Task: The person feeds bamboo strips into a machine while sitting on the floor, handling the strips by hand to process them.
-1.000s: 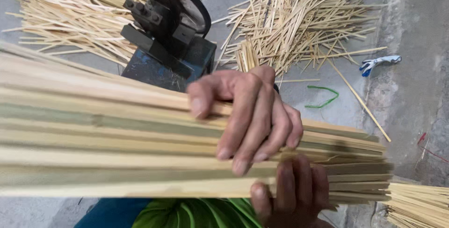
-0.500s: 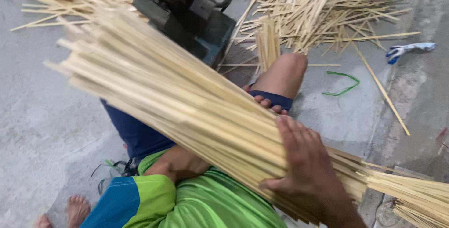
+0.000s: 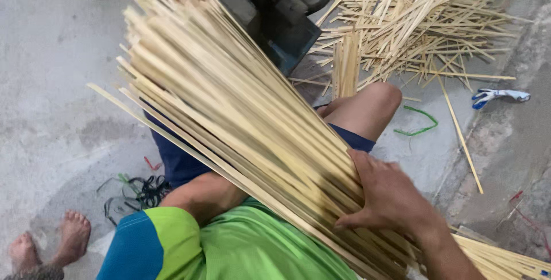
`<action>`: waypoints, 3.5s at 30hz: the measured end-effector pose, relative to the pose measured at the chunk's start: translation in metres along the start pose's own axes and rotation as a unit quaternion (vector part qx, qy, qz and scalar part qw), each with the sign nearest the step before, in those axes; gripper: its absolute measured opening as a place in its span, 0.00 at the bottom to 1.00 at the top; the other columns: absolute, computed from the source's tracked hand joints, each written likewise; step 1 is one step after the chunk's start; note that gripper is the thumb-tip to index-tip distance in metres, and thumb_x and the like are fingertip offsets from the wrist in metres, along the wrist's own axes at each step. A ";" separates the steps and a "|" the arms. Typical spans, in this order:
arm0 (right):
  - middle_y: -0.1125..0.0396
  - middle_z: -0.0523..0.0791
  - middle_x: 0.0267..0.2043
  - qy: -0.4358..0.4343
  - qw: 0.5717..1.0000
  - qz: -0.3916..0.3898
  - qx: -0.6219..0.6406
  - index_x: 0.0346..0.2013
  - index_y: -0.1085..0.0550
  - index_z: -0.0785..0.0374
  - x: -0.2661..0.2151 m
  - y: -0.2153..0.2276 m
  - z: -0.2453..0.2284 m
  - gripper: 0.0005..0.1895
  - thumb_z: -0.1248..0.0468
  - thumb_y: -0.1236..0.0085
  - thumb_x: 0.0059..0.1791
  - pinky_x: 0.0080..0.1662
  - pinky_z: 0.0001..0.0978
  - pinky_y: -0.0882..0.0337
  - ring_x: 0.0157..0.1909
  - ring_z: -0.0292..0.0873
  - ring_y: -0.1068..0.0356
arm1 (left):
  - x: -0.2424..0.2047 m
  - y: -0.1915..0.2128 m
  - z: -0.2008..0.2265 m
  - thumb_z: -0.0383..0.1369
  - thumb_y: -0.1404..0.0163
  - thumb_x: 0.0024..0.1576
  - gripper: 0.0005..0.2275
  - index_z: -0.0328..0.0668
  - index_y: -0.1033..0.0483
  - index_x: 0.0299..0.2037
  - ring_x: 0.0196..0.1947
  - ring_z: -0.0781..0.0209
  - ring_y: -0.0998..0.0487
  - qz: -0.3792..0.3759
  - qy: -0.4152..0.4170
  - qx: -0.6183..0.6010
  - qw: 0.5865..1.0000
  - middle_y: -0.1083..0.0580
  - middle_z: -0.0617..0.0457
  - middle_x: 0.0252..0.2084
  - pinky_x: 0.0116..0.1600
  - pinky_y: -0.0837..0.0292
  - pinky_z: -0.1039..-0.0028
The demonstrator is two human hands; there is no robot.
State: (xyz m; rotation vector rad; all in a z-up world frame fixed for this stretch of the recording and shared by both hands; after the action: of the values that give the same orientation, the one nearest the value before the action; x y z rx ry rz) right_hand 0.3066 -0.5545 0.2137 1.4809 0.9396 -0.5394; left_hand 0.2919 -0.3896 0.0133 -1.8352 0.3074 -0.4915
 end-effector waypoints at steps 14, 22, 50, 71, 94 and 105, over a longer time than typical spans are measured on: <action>0.28 0.55 0.65 0.172 0.956 -0.082 0.223 0.70 0.33 0.63 0.256 0.017 0.024 0.57 0.31 0.39 0.36 0.66 0.42 0.33 0.65 0.52 0.28 | -0.109 -0.043 0.100 0.34 0.45 0.55 0.37 0.43 0.51 0.74 0.76 0.43 0.49 0.260 0.123 0.497 0.819 0.45 0.38 0.75 0.77 0.54 0.52; 0.38 0.50 0.70 0.222 0.814 -0.175 0.508 0.74 0.45 0.61 0.290 -0.032 0.057 0.57 0.45 0.29 0.37 0.66 0.37 0.39 0.69 0.45 0.38 | -0.163 -0.058 0.147 0.38 0.39 0.52 0.38 0.48 0.46 0.73 0.73 0.41 0.45 0.230 0.039 0.252 0.939 0.41 0.39 0.73 0.73 0.45 0.49; 0.25 0.54 0.39 -0.198 0.781 0.425 0.413 0.47 0.23 0.77 0.272 -0.015 0.354 0.33 0.43 0.42 0.59 0.54 0.42 0.24 0.43 0.48 0.25 | -0.078 -0.083 0.088 0.39 0.39 0.49 0.28 0.33 0.29 0.59 0.49 0.54 0.19 0.554 0.107 0.470 0.679 0.21 0.44 0.52 0.50 0.20 0.63; 0.24 0.56 0.38 -0.138 0.870 0.146 0.451 0.43 0.21 0.74 0.412 -0.132 0.203 0.29 0.46 0.39 0.53 0.50 0.44 0.24 0.41 0.50 0.23 | -0.054 -0.064 0.094 0.56 0.47 0.48 0.40 0.36 0.38 0.66 0.50 0.49 0.17 0.602 0.177 0.499 0.598 0.22 0.39 0.57 0.43 0.14 0.61; 0.23 0.57 0.36 -0.199 0.855 0.137 0.459 0.38 0.20 0.71 0.424 -0.152 0.240 0.25 0.49 0.35 0.46 0.46 0.47 0.23 0.39 0.53 0.21 | -0.060 -0.045 0.094 0.57 0.45 0.50 0.50 0.34 0.61 0.73 0.70 0.46 0.37 0.487 0.080 0.659 0.568 0.38 0.36 0.69 0.69 0.36 0.61; 0.22 0.58 0.36 -0.248 0.865 0.187 0.393 0.35 0.19 0.69 0.376 -0.106 0.318 0.23 0.50 0.34 0.42 0.44 0.48 0.22 0.38 0.54 0.21 | -0.061 -0.041 0.093 0.54 0.43 0.49 0.51 0.39 0.65 0.73 0.70 0.49 0.36 0.486 0.102 0.629 0.599 0.37 0.38 0.69 0.69 0.35 0.63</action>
State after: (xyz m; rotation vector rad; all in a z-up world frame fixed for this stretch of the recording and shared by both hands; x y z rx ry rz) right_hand 0.4944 -0.7810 -0.1955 2.0361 -0.0258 -1.0223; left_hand 0.2815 -0.2714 0.0177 -0.0493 0.7911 -0.0206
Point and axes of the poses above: each hand's wrist, its own x-axis towards the middle knuckle, its own y-axis out of the back of the hand, z = x × y, the point moved 1 cm from there along x, towards the middle knuckle
